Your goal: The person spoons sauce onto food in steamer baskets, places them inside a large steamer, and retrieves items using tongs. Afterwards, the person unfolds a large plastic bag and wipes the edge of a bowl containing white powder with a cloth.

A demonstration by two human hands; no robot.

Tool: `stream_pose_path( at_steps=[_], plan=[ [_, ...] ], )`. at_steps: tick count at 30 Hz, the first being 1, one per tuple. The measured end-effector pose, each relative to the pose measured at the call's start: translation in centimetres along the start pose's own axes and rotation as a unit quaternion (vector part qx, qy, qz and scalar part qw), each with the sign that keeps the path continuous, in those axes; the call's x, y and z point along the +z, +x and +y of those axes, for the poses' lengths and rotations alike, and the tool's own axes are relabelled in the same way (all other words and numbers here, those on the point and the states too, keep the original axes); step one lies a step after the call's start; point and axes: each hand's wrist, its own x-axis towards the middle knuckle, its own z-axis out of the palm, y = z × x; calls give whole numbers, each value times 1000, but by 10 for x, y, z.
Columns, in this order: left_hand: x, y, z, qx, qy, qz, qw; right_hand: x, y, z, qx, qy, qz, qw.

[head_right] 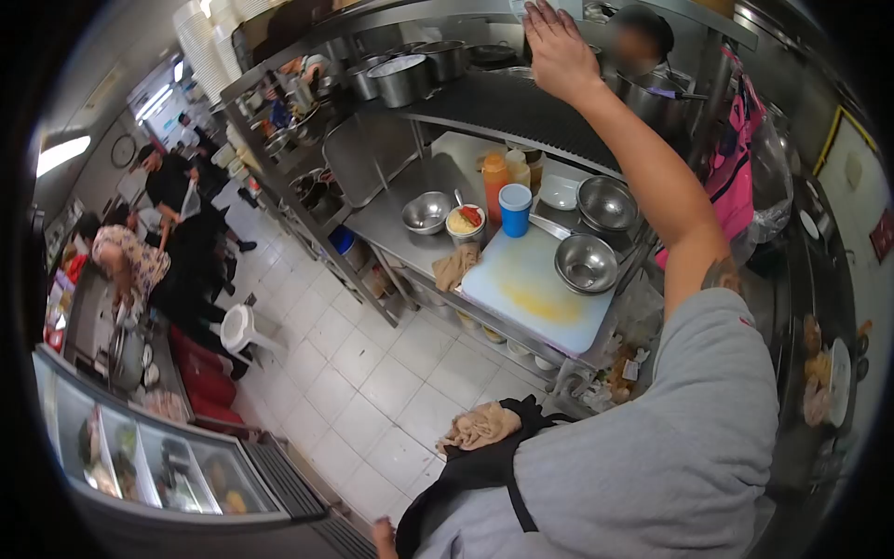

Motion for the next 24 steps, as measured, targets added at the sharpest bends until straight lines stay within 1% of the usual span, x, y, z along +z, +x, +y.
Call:
stream_pose_path(
  at_steps=[1,3,4,6,8,9,11,12,13,14,15,16,17,19,20,21,22,23,24],
  plan=[
    [-21,44,32,22,-37,10,999,3,-2,-3,15,-9,4,1000],
    [-50,126,86,160,-62,56,984,8,-3,-14,43,-27,12,999],
    [-56,139,116,159,-73,66,982,9,-3,-19,47,-58,-24,997],
    [-65,158,184,155,-97,85,979,14,0,-22,84,-61,-14,994],
    [-53,177,212,172,-72,34,982,10,10,-26,106,-58,-4,993],
    [-44,182,224,177,-60,9,982,13,13,-24,113,-79,-13,990],
    [-21,181,230,171,-39,-78,981,24,12,-26,126,-111,-35,985],
    [-19,163,239,203,28,-102,974,25,16,-34,143,-126,-40,981],
    [-18,134,256,238,92,-122,959,33,16,-39,162,-168,-23,972],
    [5,184,195,251,134,-146,947,24,29,-52,235,-122,-80,961],
    [18,203,171,267,174,-169,933,18,42,-66,303,-75,-135,940],
    [19,200,161,231,225,-182,929,30,41,-67,291,-125,-174,933],
    [16,193,167,199,249,-189,929,39,35,-60,277,-176,-209,921],
    [3,202,182,174,276,-194,925,49,22,-62,125,-288,-130,941],
    [-9,214,191,172,290,-194,921,47,22,-71,88,-354,-167,916],
    [-21,227,200,173,305,-193,916,49,32,-96,128,-233,-47,963],
    [-36,247,208,176,319,-189,912,53,35,-131,165,-92,-11,982],
    [-49,269,215,187,334,-183,906,58,38,-165,195,52,35,979],
    [-63,294,220,206,359,-175,893,67,24,-215,301,223,-85,923]
  ],
)
